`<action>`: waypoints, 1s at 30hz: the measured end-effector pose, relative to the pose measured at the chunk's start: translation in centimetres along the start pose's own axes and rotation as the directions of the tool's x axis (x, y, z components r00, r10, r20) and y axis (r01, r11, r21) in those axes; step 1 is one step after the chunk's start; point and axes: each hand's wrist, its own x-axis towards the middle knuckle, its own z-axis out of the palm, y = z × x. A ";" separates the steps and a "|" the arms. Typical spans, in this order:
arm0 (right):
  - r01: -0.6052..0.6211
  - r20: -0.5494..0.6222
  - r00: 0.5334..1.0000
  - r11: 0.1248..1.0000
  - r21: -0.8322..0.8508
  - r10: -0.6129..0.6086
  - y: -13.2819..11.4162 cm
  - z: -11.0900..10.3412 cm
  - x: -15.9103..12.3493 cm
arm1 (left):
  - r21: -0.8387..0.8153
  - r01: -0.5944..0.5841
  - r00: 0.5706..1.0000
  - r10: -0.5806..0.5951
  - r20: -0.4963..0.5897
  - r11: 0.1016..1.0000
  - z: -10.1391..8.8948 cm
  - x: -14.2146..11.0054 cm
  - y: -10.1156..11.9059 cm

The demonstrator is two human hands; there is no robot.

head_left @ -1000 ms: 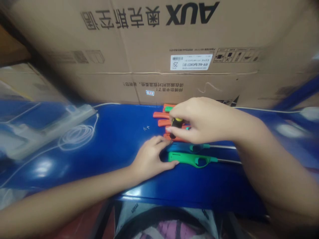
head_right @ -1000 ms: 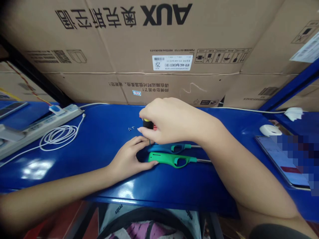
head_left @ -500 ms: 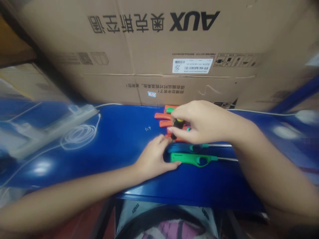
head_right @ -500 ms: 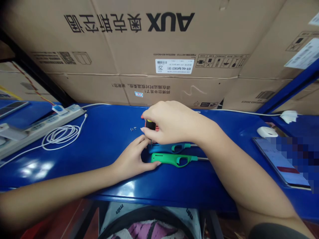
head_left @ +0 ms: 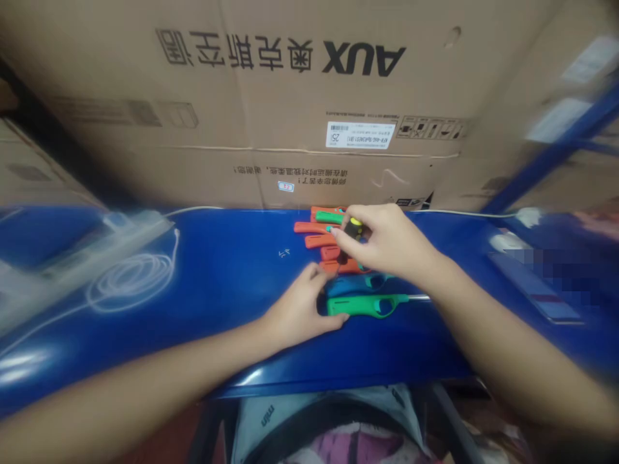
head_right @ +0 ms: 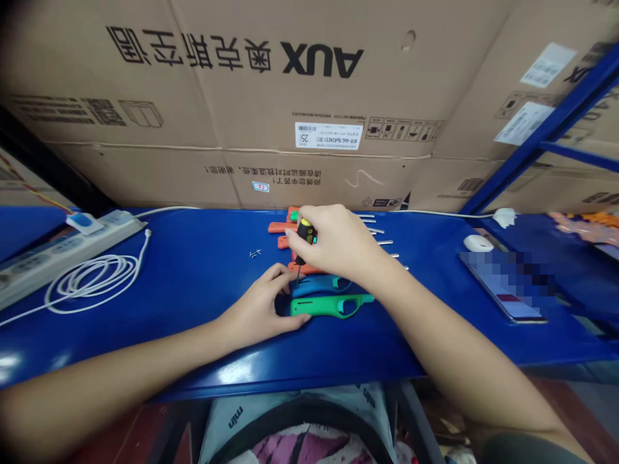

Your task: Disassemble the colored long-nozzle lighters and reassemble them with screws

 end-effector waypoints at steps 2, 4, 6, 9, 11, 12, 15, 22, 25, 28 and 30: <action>-0.010 -0.098 0.995 0.998 0.066 0.017 0.0 1.0 -0.7 | -0.012 -0.007 1.000 0.007 -0.001 1.000 0.1 0.0 -0.3; -0.004 -0.204 0.979 0.996 0.084 0.021 0.0 2.0 -1.3 | -0.014 -0.012 1.000 0.012 -0.006 1.000 0.1 0.0 -0.5; 0.031 -0.308 0.951 0.997 0.065 -0.010 0.0 2.8 -1.7 | -0.016 -0.022 1.000 0.022 -0.015 1.000 0.1 0.0 -0.5; 0.081 -0.407 0.911 0.996 0.029 -0.063 0.2 3.5 -2.0 | -0.025 -0.054 0.998 0.053 -0.030 0.998 0.1 0.0 -0.5; 0.101 -0.408 0.909 0.995 0.013 -0.087 0.4 3.5 -2.0 | -0.030 -0.068 0.997 0.067 -0.037 0.997 0.1 0.0 -0.5; 0.108 -0.402 0.911 0.994 0.006 -0.096 0.5 3.5 -2.1 | -0.033 -0.070 0.997 0.069 -0.038 0.997 0.1 0.1 -0.6; 0.100 -0.373 0.924 0.995 0.005 -0.091 0.6 3.1 -2.3 | -0.044 -0.057 0.998 0.055 -0.036 0.997 0.1 0.2 -0.8; 0.028 -0.348 0.937 0.999 -0.026 -0.035 0.4 2.8 -2.7 | -0.035 -0.052 0.998 0.051 -0.034 0.998 0.1 0.2 -0.9; 0.048 -0.367 0.928 0.998 -0.048 -0.062 0.5 2.9 -2.7 | -0.028 -0.048 0.998 0.047 -0.030 0.998 0.2 0.2 -0.8; 0.060 -0.352 0.933 0.996 -0.063 -0.078 0.5 3.0 -2.8 | -0.024 -0.052 0.998 0.051 -0.033 0.998 0.2 0.2 -0.9; 0.068 -0.338 0.937 0.995 -0.072 -0.088 0.6 3.0 -2.8 | -0.018 -0.053 0.998 0.052 -0.035 0.998 0.3 0.1 -0.9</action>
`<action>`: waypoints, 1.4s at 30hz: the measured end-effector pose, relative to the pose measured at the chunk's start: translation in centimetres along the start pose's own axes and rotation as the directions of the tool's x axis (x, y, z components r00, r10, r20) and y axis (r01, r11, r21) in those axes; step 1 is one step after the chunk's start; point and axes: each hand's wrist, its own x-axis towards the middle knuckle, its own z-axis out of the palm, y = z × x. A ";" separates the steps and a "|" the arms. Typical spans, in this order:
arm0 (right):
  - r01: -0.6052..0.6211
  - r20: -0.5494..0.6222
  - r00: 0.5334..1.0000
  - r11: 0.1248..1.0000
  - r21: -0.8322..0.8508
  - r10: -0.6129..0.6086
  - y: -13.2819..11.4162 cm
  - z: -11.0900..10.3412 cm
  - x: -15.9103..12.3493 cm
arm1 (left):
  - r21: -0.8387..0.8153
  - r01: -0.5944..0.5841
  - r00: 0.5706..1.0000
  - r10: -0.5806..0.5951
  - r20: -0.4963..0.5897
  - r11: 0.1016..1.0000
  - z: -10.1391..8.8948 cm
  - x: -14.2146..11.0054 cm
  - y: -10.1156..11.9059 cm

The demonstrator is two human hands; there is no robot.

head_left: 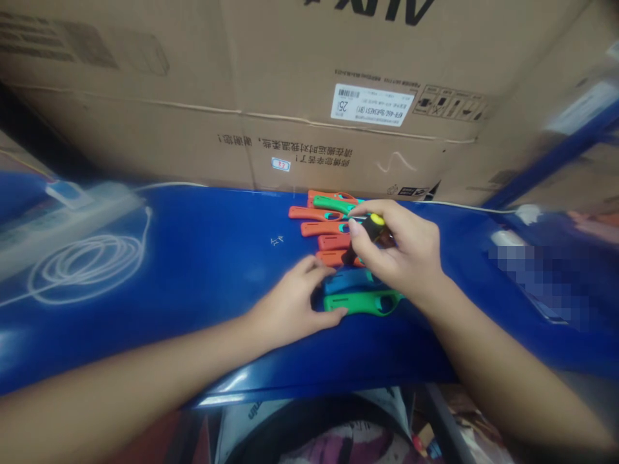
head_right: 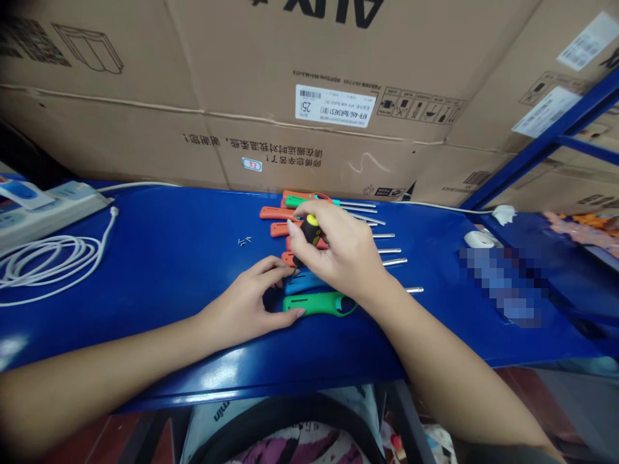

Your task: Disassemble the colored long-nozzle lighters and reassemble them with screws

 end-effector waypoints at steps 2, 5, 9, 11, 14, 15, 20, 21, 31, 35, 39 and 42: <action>0.006 0.003 1.000 1.000 -0.006 -0.006 0.0 0.0 0.0 | 0.006 -0.001 1.000 0.001 0.000 1.000 0.0 -0.1 0.0; 0.015 0.011 1.000 1.000 -0.013 -0.014 -0.2 0.0 0.0 | 0.006 -0.008 1.000 0.008 -0.010 1.000 -0.1 -0.1 0.0; 0.051 0.022 0.999 0.998 -0.028 -0.050 -0.8 -0.5 0.1 | -0.003 -0.030 0.999 0.030 -0.017 1.000 -0.4 0.3 -0.1; 0.074 -0.002 0.997 0.996 -0.046 -0.074 -1.2 -0.7 0.1 | -0.007 -0.040 0.999 0.040 -0.010 0.999 -0.7 0.5 -0.2; 0.093 0.007 0.996 0.995 -0.034 -0.093 -1.6 -0.9 0.1 | -0.012 -0.066 0.997 0.066 0.025 0.998 -1.2 0.9 -0.4; 0.098 0.042 0.994 0.995 -0.016 -0.098 -1.7 -1.0 0.2 | -0.013 -0.082 0.996 0.083 0.038 0.997 -1.4 1.0 -0.4; 0.117 0.204 0.973 0.993 -0.027 -0.109 -1.5 -1.4 0.3 | 0.011 -0.140 0.989 0.140 0.056 0.990 -1.9 1.2 -0.4; 0.116 0.190 0.976 0.993 -0.029 -0.109 -1.4 -1.4 0.4 | 0.017 -0.148 0.988 0.146 0.057 0.989 -2.0 1.2 -0.5; 0.057 0.320 0.944 0.995 0.076 -0.078 -0.3 -1.9 1.1 | 0.020 -0.189 0.976 0.186 0.112 0.982 -2.5 2.0 -1.3; 0.057 0.331 0.938 0.988 0.146 -0.104 -0.5 -2.0 1.2 | 0.025 -0.185 0.974 0.180 0.137 0.983 -2.4 2.0 -1.1; -0.029 0.316 0.949 0.998 0.053 0.011 -1.2 -2.0 1.7 | 0.063 -0.163 0.980 0.154 0.126 0.985 -2.4 1.9 -0.7; -0.016 0.382 0.924 1.000 0.021 0.006 -1.7 -2.2 2.4 | 0.061 -0.140 0.985 0.133 0.107 0.988 -2.4 1.8 -0.7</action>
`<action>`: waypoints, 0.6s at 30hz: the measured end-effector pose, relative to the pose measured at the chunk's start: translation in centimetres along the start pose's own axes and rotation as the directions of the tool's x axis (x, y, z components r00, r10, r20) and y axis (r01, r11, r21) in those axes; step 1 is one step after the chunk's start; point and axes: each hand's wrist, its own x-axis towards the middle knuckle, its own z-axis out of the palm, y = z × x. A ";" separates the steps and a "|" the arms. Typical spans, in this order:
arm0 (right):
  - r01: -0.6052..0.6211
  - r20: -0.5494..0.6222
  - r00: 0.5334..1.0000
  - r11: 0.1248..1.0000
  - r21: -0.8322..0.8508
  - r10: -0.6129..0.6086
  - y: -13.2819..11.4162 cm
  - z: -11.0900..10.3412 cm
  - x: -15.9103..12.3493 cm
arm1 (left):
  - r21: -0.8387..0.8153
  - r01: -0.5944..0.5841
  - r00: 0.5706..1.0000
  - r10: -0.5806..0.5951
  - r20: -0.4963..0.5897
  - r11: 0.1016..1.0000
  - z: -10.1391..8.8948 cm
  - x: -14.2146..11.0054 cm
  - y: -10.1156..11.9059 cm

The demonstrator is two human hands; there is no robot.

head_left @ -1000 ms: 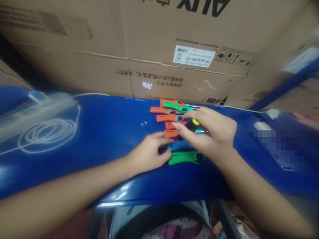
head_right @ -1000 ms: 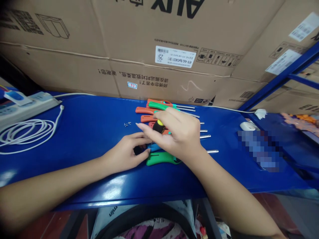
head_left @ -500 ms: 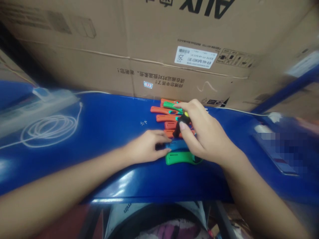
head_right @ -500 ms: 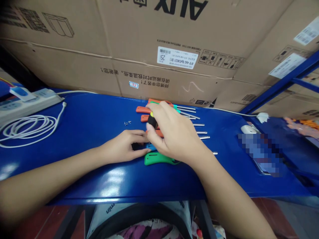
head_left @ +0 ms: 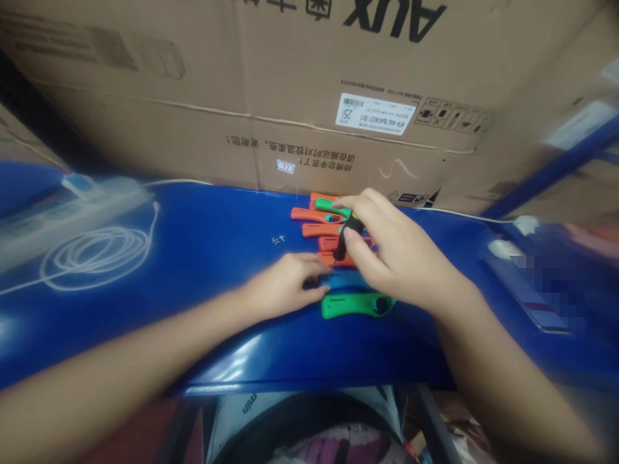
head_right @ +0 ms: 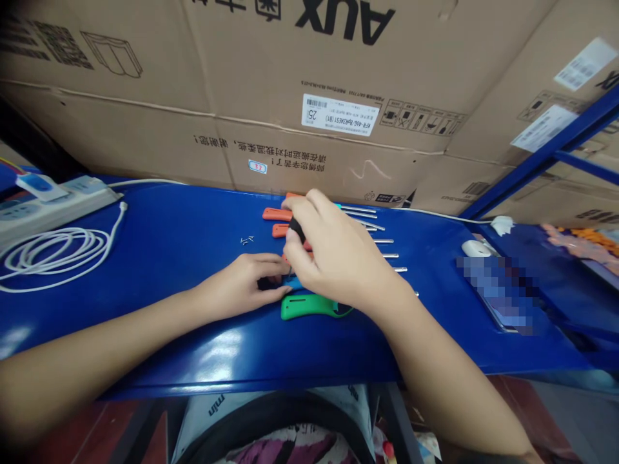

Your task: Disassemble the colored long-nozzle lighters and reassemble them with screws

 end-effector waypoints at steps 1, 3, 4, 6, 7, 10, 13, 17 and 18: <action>-0.023 0.020 1.000 0.999 -0.032 0.023 -0.1 -0.2 0.2 | -0.005 0.002 1.000 -0.002 -0.004 1.000 0.0 0.0 0.0; -0.100 0.057 0.993 0.991 -0.092 0.106 -0.2 -0.5 0.5 | -0.008 -0.002 1.000 0.002 -0.013 1.000 0.2 -0.1 -0.1; -0.117 0.079 0.989 0.988 -0.106 0.125 -0.2 -0.6 0.6 | -0.006 -0.003 1.000 0.003 -0.019 1.000 0.2 -0.2 -0.1; -0.092 0.113 0.988 0.990 -0.112 0.104 -0.2 -0.7 0.8 | 0.001 0.002 1.000 -0.002 -0.025 1.000 0.4 -0.2 -0.2; -0.075 0.112 0.990 0.990 -0.123 0.089 -0.2 -0.7 0.9 | 0.003 0.008 1.000 -0.008 -0.025 1.000 0.4 -0.3 -0.3; -0.110 0.063 0.990 0.978 -0.175 0.123 -0.1 -0.3 0.8 | 0.005 0.013 1.000 -0.012 -0.025 1.000 0.5 -0.4 -0.5; -0.052 0.022 0.998 0.994 -0.094 0.055 0.2 0.4 0.5 | -0.003 -0.005 1.000 0.005 -0.031 1.000 0.6 -0.5 -0.7; 0.067 -0.074 0.995 0.997 -0.024 -0.069 0.7 1.1 -0.1 | -0.028 -0.037 0.997 0.035 -0.069 0.999 1.0 -0.5 -0.7; 0.070 -0.100 0.993 0.998 -0.005 -0.070 0.8 1.2 -0.3 | -0.030 -0.035 0.996 0.032 -0.078 0.999 1.0 -0.5 -0.7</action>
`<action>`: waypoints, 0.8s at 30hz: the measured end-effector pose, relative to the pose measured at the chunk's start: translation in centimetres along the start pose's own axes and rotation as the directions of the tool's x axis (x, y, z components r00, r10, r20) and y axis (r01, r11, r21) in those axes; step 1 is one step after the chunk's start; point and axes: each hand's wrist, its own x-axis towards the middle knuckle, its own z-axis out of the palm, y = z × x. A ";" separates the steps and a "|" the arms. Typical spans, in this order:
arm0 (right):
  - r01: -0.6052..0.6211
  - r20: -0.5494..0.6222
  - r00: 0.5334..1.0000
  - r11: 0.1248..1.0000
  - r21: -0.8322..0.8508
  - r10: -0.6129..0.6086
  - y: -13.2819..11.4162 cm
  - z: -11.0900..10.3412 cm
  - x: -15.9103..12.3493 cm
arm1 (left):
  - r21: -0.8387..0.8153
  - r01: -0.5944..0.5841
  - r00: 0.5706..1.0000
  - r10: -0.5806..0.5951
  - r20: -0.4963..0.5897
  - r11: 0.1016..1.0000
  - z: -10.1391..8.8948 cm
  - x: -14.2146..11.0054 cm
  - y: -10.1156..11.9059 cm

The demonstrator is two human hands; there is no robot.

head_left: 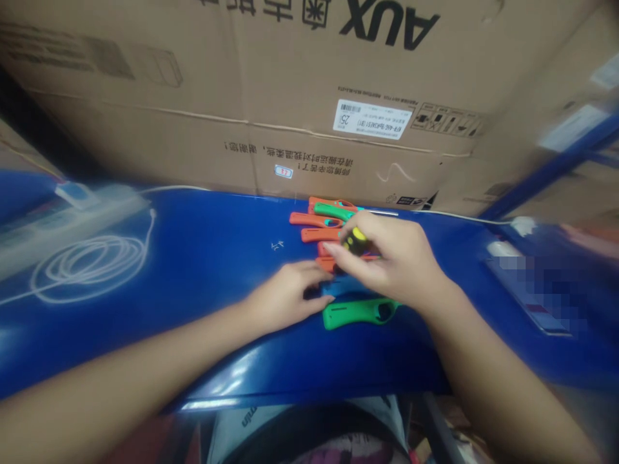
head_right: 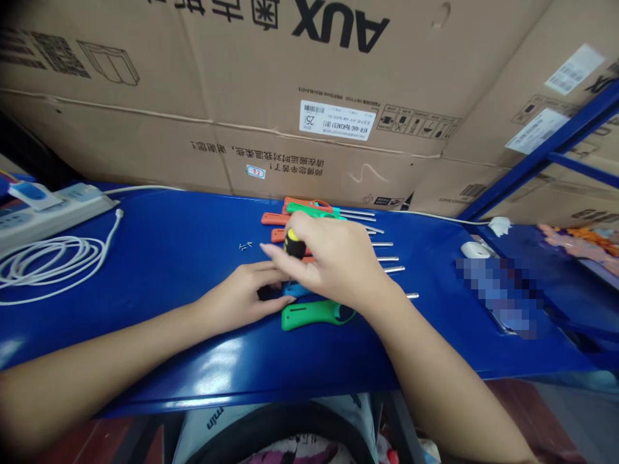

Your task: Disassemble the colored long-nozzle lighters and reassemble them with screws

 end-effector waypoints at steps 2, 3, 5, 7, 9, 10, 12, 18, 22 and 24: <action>0.018 -0.010 1.000 0.999 0.047 -0.018 0.2 0.0 -0.2 | 0.001 0.008 1.000 -0.008 -0.009 1.000 0.1 0.0 0.1; 0.033 -0.001 0.999 0.998 0.053 -0.033 0.2 -0.1 -0.3 | 0.001 0.010 1.000 -0.010 -0.015 1.000 0.2 0.0 0.1; 0.049 0.009 0.999 0.998 0.028 -0.050 0.3 -0.2 -0.4 | -0.013 0.008 1.000 -0.008 -0.024 1.000 0.3 0.0 0.1; 0.028 -0.021 0.999 0.999 0.017 -0.028 0.2 -0.2 -0.4 | -0.025 0.015 1.000 -0.015 -0.024 1.000 0.3 0.0 0.0; 0.019 -0.027 0.999 0.999 0.051 -0.018 0.1 -0.2 -0.5 | -0.022 0.019 1.000 -0.019 -0.021 1.000 0.3 0.0 0.0; 0.025 -0.016 1.000 0.998 0.064 -0.024 0.0 -0.2 -0.5 | -0.018 0.019 1.000 -0.019 -0.021 1.000 0.4 0.0 0.0; 0.020 0.000 1.000 0.999 0.047 -0.020 -0.2 -0.3 -0.5 | -0.015 0.021 1.000 -0.021 -0.022 1.000 0.4 0.0 0.0; -0.101 0.008 0.995 0.994 0.045 0.101 -0.5 -0.5 -0.5 | -0.021 0.087 0.996 -0.087 -0.001 0.996 0.3 0.1 0.1; -0.089 0.016 0.996 0.995 0.045 0.089 -0.4 -0.5 -0.5 | -0.026 0.078 0.997 -0.078 -0.011 0.997 0.3 0.1 0.1; -0.074 0.012 0.997 0.995 0.062 0.074 -0.3 -0.5 -0.4 | -0.024 0.061 0.998 -0.062 -0.016 0.998 0.4 0.0 0.0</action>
